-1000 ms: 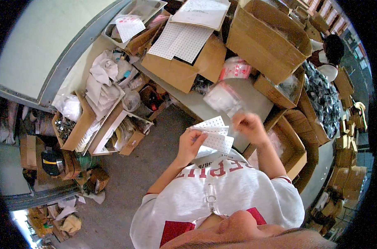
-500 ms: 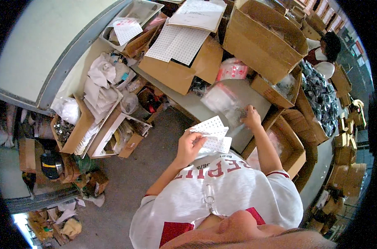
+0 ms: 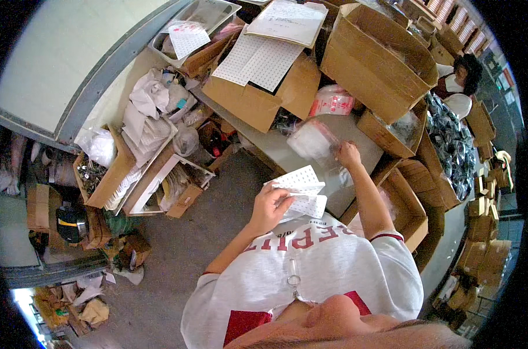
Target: Sorting printed labels and placing them into small plastic bags.
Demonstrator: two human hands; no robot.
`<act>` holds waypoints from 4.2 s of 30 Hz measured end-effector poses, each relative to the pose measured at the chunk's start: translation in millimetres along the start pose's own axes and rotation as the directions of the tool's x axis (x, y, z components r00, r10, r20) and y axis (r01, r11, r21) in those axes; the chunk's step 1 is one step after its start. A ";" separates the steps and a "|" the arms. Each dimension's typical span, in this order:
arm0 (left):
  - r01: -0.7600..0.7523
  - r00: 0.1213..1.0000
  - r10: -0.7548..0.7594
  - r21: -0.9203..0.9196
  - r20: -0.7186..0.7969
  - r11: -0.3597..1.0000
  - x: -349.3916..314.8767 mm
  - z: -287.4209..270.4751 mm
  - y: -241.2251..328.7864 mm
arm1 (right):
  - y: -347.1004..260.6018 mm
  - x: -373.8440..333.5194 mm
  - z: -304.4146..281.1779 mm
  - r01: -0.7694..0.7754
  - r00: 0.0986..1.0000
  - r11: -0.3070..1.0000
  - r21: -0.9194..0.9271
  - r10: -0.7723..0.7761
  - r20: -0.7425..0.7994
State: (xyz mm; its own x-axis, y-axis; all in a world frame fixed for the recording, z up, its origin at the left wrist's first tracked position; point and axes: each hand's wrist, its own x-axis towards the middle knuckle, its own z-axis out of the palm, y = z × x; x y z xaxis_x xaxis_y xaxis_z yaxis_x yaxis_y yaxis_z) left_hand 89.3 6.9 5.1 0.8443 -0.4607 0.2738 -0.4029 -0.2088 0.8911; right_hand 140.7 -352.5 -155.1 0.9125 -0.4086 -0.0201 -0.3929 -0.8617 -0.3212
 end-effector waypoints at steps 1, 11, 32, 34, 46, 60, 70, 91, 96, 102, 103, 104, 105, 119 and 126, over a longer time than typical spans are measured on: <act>0.001 1.000 -0.001 0.000 -0.003 1.000 0.0 0.1 -1.3 | -6.9 8.8 2.3 0.056 0.989 0.997 0.058 -0.064 0.137; -0.021 0.997 0.021 -0.002 0.077 1.000 -2.8 1.1 -1.6 | -61.9 -14.8 -20.2 -0.018 0.968 0.999 -0.040 0.008 -0.250; -0.133 0.988 0.116 0.185 0.098 0.974 -1.6 12.9 -7.2 | -198.1 -124.3 -166.0 0.578 0.691 0.599 0.554 -0.721 0.058; -0.172 0.983 0.155 0.205 0.095 0.964 -0.6 13.9 -7.7 | -196.9 -123.7 -163.1 0.569 0.702 0.603 0.559 -0.710 0.053; -0.107 0.987 0.076 0.225 0.142 0.968 -1.4 13.6 -6.4 | -192.4 -126.3 -156.0 0.607 0.674 0.550 0.574 -0.739 -0.005; -0.072 0.997 0.067 0.179 0.034 0.981 -5.7 10.5 -10.8 | -44.9 -54.2 -111.9 0.053 0.995 0.727 0.684 -0.100 0.029; -0.111 0.992 0.100 0.155 0.075 0.982 -0.9 8.2 -9.4 | -17.2 -78.0 -22.5 0.086 0.991 0.960 0.268 -0.109 0.072; -0.043 0.999 0.044 0.092 -0.011 0.995 -5.5 7.3 -17.0 | -17.2 -8.2 14.9 0.177 0.948 0.970 0.167 -0.214 0.237; -0.032 0.999 0.032 0.103 0.001 0.994 -7.4 2.8 -16.0 | -55.3 -19.9 11.8 0.067 0.993 0.981 0.180 -0.083 0.088; -0.170 0.984 0.162 0.137 0.067 0.976 -6.5 1.0 -11.9 | -107.4 -43.7 -75.5 0.004 0.909 0.690 0.724 -0.304 0.285; -0.171 0.983 0.159 0.139 0.095 0.975 -5.0 1.1 -7.5 | -120.0 -54.3 -94.8 -0.019 0.840 0.549 0.835 -0.445 0.311; -0.174 0.980 0.158 0.143 0.122 0.974 -3.5 1.4 -4.9 | -133.1 -64.6 -112.4 -0.064 0.756 0.391 0.918 -0.582 0.301; -0.177 0.979 0.159 0.142 0.126 0.974 -2.8 2.1 -4.2 | -144.6 -72.8 -129.0 0.084 0.720 0.468 0.880 -0.639 0.271; -0.372 0.858 0.297 0.107 0.419 0.922 -1.4 7.9 -3.2 | -188.2 -97.4 -168.2 0.521 0.483 0.540 0.661 -0.825 0.293; -0.439 0.839 0.349 0.141 0.416 0.887 -5.4 13.9 -15.4 | -183.9 -104.7 -159.8 0.522 0.538 0.613 0.593 -0.776 0.329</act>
State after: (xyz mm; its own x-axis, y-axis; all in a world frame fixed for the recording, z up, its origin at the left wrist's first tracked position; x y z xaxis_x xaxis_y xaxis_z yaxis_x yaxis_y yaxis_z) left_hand 86.0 0.6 -15.2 0.4208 -0.8189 0.3904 -0.7779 -0.1043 0.6197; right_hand 99.2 -199.3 57.3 0.8330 0.5484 -0.0731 0.3029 -0.5627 -0.7692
